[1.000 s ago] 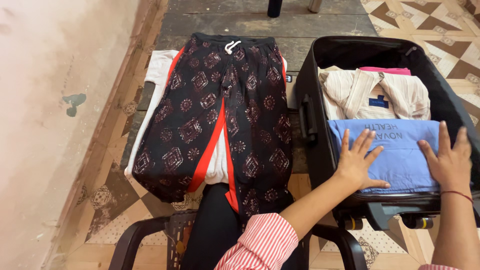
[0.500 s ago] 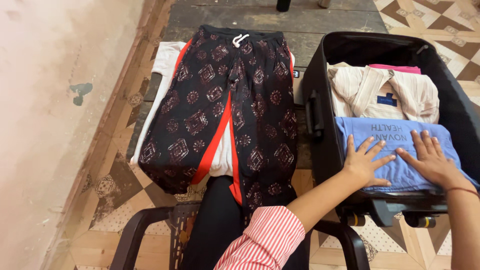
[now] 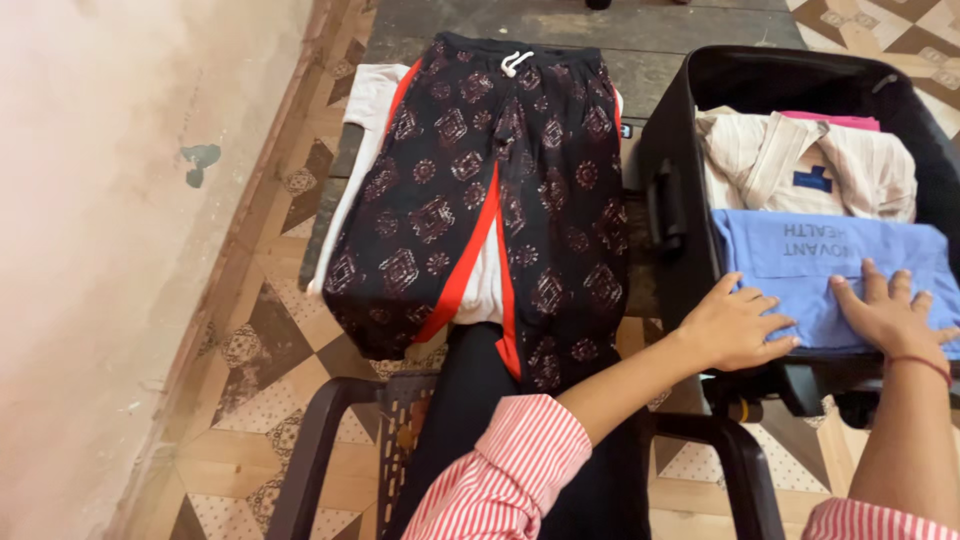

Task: The person folds blue pants by smoothing them on a table, folding the legs together, and rolling or folding them before placing the item into a black suitcase that already contains folded white shirts.

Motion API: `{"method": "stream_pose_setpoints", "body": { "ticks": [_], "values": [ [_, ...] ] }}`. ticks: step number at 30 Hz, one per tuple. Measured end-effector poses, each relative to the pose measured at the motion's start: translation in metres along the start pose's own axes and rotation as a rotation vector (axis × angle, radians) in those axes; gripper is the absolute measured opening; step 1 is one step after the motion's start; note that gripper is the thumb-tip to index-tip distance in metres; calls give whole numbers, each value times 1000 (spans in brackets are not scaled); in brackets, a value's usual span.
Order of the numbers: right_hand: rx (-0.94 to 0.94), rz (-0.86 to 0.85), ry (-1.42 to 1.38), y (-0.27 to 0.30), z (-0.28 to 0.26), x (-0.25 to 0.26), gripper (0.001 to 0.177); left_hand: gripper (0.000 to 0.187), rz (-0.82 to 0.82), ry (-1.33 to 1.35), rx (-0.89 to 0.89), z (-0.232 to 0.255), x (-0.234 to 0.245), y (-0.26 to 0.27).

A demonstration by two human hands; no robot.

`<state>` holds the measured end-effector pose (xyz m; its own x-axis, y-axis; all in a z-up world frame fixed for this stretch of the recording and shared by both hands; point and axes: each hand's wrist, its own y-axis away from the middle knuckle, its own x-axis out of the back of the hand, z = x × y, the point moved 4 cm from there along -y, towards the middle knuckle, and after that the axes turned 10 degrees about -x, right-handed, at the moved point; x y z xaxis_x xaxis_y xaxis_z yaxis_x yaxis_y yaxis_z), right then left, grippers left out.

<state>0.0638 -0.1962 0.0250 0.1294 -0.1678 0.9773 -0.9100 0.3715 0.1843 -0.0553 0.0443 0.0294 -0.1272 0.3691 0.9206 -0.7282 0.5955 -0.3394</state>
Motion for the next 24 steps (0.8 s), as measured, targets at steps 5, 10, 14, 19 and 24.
{"method": "stream_pose_setpoints", "body": {
  "ticks": [5,10,14,19,24],
  "values": [
    [129,200,-64,74,-5,2,97,54,133,4,-127,-2,45,57],
    [197,293,-104,115,-9,-12,97,84,162,-6,-230,-52,84,146],
    [325,502,-226,144,-4,-31,78,73,-8,-26,206,-153,95,258],
    [406,627,-285,186,-12,-37,50,76,-146,-230,979,-272,117,431],
    [265,828,-539,257,-40,-46,35,94,-296,-5,1151,-312,106,469]
  ]
}}
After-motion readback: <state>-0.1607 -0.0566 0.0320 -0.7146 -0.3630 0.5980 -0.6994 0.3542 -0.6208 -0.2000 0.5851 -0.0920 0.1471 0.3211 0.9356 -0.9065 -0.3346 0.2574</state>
